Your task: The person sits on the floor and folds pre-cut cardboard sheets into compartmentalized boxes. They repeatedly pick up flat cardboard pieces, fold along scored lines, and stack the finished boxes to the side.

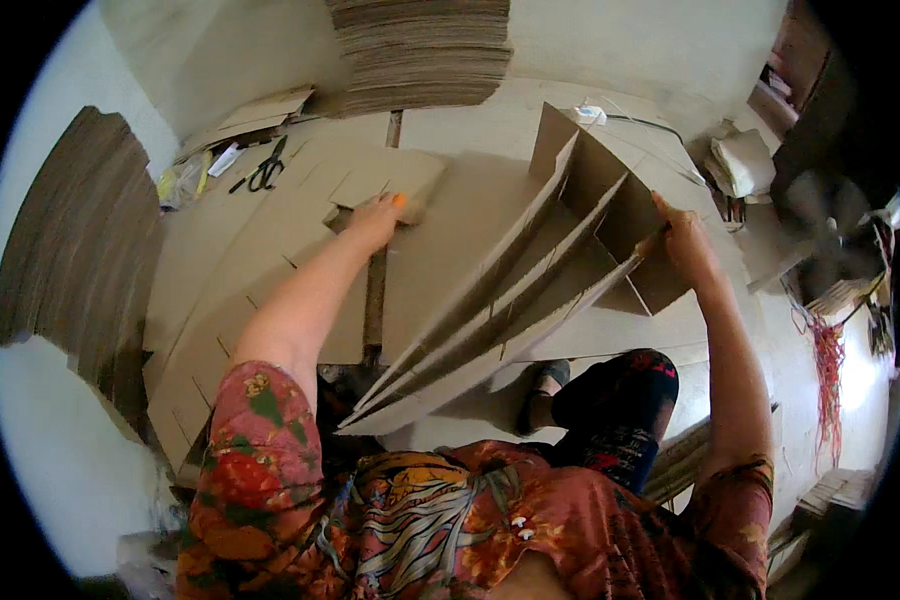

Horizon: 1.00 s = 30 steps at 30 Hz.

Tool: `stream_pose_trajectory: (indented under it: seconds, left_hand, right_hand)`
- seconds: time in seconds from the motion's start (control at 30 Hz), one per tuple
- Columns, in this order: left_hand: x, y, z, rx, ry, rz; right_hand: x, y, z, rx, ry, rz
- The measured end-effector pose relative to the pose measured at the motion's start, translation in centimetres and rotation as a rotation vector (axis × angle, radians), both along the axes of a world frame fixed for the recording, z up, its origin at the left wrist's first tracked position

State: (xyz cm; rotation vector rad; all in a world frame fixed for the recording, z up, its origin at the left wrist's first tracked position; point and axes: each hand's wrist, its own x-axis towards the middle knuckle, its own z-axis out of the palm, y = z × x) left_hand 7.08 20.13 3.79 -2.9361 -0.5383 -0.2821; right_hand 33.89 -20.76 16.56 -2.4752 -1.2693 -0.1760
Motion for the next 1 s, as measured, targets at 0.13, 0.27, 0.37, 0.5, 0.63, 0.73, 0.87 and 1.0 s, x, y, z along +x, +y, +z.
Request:
stream_pose_trajectory:
  seconds: [0.13, 0.27, 0.37, 0.5, 0.63, 0.73, 0.87, 1.0]
  left_hand:
    - [0.7, -1.8, 2.2, -0.097, 0.131, 0.107]
    - [-0.2, -2.1, 2.7, -0.029, 0.181, 0.083]
    - [-1.9, 1.4, 2.5, -0.573, -0.072, 0.045]
    - [0.8, -2.3, 10.1, -0.820, -0.475, 0.190]
    - [1.0, -7.5, 16.6, -0.579, -0.723, 0.166]
    - [1.2, -13.4, 18.1, -0.520, -0.866, -0.233]
    - [-1.0, -22.4, 18.9, -0.159, -0.592, -0.821]
    - [-1.5, -25.3, 17.7, -0.287, -0.432, -1.031]
  right_hand:
    - [0.7, 0.0, 0.4, -0.257, -0.063, -0.132]
    - [-2.1, -0.9, 0.3, 0.063, -0.274, -0.074]
    - [-7.2, -0.7, 1.4, 0.295, -0.178, 0.050]
    - [-11.5, -2.8, 1.0, 0.542, 0.011, 0.195]
    - [-15.0, -2.4, 1.5, 0.765, 0.474, 0.255]
    - [-16.6, -2.1, 2.7, 0.883, 1.066, 0.290]
    - [-16.9, -2.0, 3.7, 1.245, 1.573, 0.268]
    - [-15.7, -3.7, 2.7, 1.516, 1.438, -0.053]
